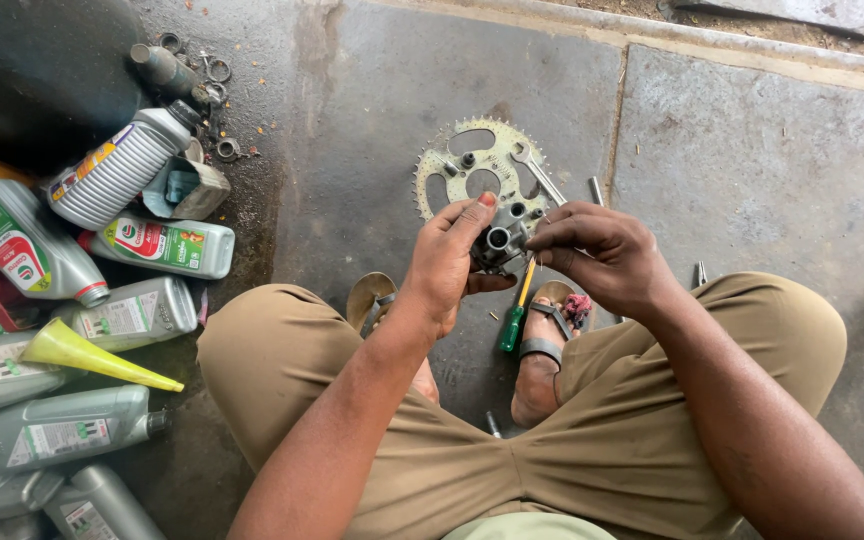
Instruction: The recorder is disassembling and cleaning a motorcycle carburetor while sitting on the floor.
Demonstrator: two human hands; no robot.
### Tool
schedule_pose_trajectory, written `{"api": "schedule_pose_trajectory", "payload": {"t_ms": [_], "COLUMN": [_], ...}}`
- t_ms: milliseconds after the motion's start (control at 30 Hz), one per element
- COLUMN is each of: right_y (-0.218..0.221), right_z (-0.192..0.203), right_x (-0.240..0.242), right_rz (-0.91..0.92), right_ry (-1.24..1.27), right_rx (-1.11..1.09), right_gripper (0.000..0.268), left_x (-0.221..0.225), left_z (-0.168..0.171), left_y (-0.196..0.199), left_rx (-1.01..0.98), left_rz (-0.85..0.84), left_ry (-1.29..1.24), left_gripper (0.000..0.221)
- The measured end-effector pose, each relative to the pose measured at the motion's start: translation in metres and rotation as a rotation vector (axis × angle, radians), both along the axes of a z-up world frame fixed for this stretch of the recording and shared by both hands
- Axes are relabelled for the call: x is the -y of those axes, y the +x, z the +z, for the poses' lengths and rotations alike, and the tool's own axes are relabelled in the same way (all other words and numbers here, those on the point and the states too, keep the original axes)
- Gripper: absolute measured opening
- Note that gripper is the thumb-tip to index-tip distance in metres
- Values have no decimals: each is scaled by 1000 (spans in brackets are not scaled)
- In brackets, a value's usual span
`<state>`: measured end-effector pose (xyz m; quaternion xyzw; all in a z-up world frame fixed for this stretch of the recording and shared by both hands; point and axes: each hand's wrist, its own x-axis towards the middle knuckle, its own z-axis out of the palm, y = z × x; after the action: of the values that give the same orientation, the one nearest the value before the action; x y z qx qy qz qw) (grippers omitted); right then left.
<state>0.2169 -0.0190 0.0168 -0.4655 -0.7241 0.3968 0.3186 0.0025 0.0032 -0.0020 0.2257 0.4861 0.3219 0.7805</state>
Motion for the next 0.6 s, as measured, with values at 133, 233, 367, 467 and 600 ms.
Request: {"api": "schedule_pose_trajectory", "payload": {"t_ms": [133,233,367,467,600], "right_y": [7,16,18,17,15], "right_z": [-5,-7,-1,0,-2], "right_x": [2,1,1,1,1], "right_rz": [-53,-114,-180,-213,-216], "right_ry": [-109,-115,-145,-190,-160], "right_rx": [-70,-124,-147,-187,-183], "right_gripper": [9,10,10,9,10], "left_x": [0,-1,0,0,2], "left_z": [-1,0,-3,-7,-6], "left_y": [-1,-1,-2,-2,-3], "left_rx": [20,14,11,83,95], "left_rz": [18,21,20,52,33], "left_ry": [2,1,-2,21,43], "left_gripper": [52,52,51,49,42]}}
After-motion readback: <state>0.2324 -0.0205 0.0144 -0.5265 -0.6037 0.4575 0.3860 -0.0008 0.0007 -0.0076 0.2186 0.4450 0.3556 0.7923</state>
